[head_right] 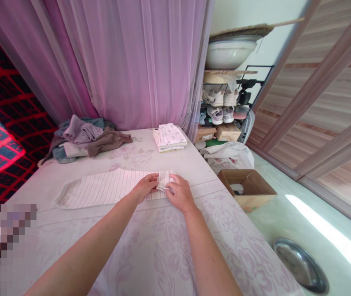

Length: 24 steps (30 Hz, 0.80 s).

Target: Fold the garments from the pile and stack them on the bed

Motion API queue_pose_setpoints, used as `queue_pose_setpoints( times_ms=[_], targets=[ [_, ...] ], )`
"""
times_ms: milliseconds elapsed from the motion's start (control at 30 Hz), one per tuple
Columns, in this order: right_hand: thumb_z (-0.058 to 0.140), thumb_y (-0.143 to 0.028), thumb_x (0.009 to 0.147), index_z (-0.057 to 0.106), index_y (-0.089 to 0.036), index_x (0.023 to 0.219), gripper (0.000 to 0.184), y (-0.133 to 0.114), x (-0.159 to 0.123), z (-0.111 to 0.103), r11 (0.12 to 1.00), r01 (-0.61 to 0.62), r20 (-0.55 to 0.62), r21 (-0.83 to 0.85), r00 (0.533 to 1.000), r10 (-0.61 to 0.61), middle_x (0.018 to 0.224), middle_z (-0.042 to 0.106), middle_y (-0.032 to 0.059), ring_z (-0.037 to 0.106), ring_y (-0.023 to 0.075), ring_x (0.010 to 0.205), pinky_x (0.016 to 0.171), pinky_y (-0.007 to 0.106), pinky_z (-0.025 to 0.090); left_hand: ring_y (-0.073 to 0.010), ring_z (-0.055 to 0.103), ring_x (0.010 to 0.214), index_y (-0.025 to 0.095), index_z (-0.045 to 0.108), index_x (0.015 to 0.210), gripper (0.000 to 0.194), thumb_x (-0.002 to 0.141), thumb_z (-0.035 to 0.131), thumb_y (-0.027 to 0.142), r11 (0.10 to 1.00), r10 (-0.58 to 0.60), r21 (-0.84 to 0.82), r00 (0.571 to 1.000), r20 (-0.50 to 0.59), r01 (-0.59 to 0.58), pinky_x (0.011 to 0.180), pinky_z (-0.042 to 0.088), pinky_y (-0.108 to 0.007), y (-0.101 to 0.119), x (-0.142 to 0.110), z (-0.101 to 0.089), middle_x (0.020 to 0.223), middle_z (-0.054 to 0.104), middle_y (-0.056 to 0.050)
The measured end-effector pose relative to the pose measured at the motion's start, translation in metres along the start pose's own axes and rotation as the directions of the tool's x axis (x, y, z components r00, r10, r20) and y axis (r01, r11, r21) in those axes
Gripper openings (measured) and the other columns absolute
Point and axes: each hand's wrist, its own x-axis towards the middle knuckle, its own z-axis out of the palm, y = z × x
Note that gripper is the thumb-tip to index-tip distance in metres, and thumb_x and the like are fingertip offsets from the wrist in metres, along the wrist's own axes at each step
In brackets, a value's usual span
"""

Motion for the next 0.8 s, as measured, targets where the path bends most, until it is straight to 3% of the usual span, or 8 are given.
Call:
queue_pose_setpoints(
  times_ms=[167, 300, 400, 467, 600, 733, 800],
  targets=[
    [0.059, -0.021, 0.076, 0.072, -0.024, 0.077, 0.013, 0.004, 0.002, 0.002, 0.987, 0.021, -0.102, 0.158, 0.995, -0.005, 0.117, 0.063, 0.0081, 0.058, 0.0217, 0.107, 0.095, 0.038, 0.044, -0.0099, 0.062, 0.079, 0.019, 0.062, 0.106, 0.030, 0.076, 0.064, 0.018, 0.999, 0.016, -0.029, 1.000, 0.008, -0.016, 0.071, 0.051, -0.021, -0.002, -0.004, -0.001, 0.101, 0.066, -0.005],
    [0.060, -0.021, 0.075, 0.072, -0.025, 0.075, 0.013, 0.005, 0.001, 0.004, 0.992, 0.025, -0.053, 0.121, 0.998, -0.019, 0.113, 0.064, 0.0068, 0.058, 0.0220, 0.106, 0.095, 0.039, 0.044, -0.0098, 0.062, 0.077, 0.019, 0.060, 0.112, 0.034, 0.078, 0.063, 0.019, 1.000, 0.020, -0.018, 1.000, -0.014, -0.020, 0.069, 0.051, -0.021, -0.002, -0.006, 0.000, 0.102, 0.067, -0.005],
    [0.061, -0.020, 0.074, 0.073, -0.026, 0.075, 0.013, 0.003, 0.000, 0.006, 0.997, 0.026, -0.008, 0.072, 1.000, -0.025, 0.114, 0.065, 0.0059, 0.057, 0.0231, 0.109, 0.096, 0.041, 0.042, -0.0093, 0.061, 0.071, 0.020, 0.052, 0.125, 0.051, 0.076, 0.067, 0.023, 1.000, 0.015, 0.011, 0.998, -0.057, -0.014, 0.065, 0.049, -0.021, -0.002, -0.004, 0.003, 0.104, 0.065, -0.006],
    [0.061, -0.019, 0.075, 0.073, -0.026, 0.075, 0.013, 0.002, -0.001, 0.006, 0.998, 0.033, 0.025, 0.057, 0.999, -0.035, 0.113, 0.066, 0.0044, 0.056, 0.0233, 0.111, 0.095, 0.041, 0.042, -0.0098, 0.061, 0.067, 0.020, 0.043, 0.134, 0.062, 0.078, 0.067, 0.030, 0.989, 0.024, 0.149, 0.994, -0.105, -0.008, 0.061, 0.048, -0.022, -0.002, 0.000, 0.006, 0.103, 0.065, -0.006],
    [0.059, -0.021, 0.078, 0.072, -0.028, 0.076, 0.015, 0.002, -0.001, 0.006, 0.995, 0.057, 0.078, 0.078, 0.995, -0.064, 0.105, 0.070, 0.0018, 0.058, 0.0215, 0.108, 0.093, 0.040, 0.043, -0.0152, 0.065, 0.080, 0.020, 0.042, 0.136, 0.060, 0.082, 0.060, 0.040, 0.779, 0.114, 0.627, 0.979, -0.170, 0.018, 0.070, 0.048, -0.024, 0.003, 0.009, 0.010, 0.099, 0.068, -0.006],
    [0.055, -0.026, 0.082, 0.072, -0.027, 0.079, 0.018, 0.006, 0.000, 0.005, 0.990, 0.059, 0.074, 0.128, 0.995, -0.069, 0.101, 0.072, 0.0023, 0.062, 0.0193, 0.101, 0.094, 0.038, 0.044, -0.0189, 0.065, 0.094, 0.019, 0.055, 0.124, 0.041, 0.085, 0.054, 0.034, 0.676, 0.138, 0.737, 0.978, -0.159, 0.024, 0.079, 0.046, -0.027, 0.012, 0.014, 0.010, 0.101, 0.070, -0.007],
    [0.051, -0.030, 0.085, 0.073, -0.026, 0.090, 0.022, 0.007, 0.001, 0.003, 0.994, 0.034, 0.031, 0.102, 0.999, -0.037, 0.109, 0.070, 0.0048, 0.061, 0.0200, 0.107, 0.098, 0.038, 0.042, -0.0190, 0.065, 0.095, 0.021, 0.060, 0.116, 0.034, 0.086, 0.052, 0.032, 0.621, 0.152, 0.783, 0.975, -0.159, 0.031, 0.079, 0.046, -0.027, 0.017, 0.014, 0.010, 0.102, 0.071, -0.006]
  ],
)
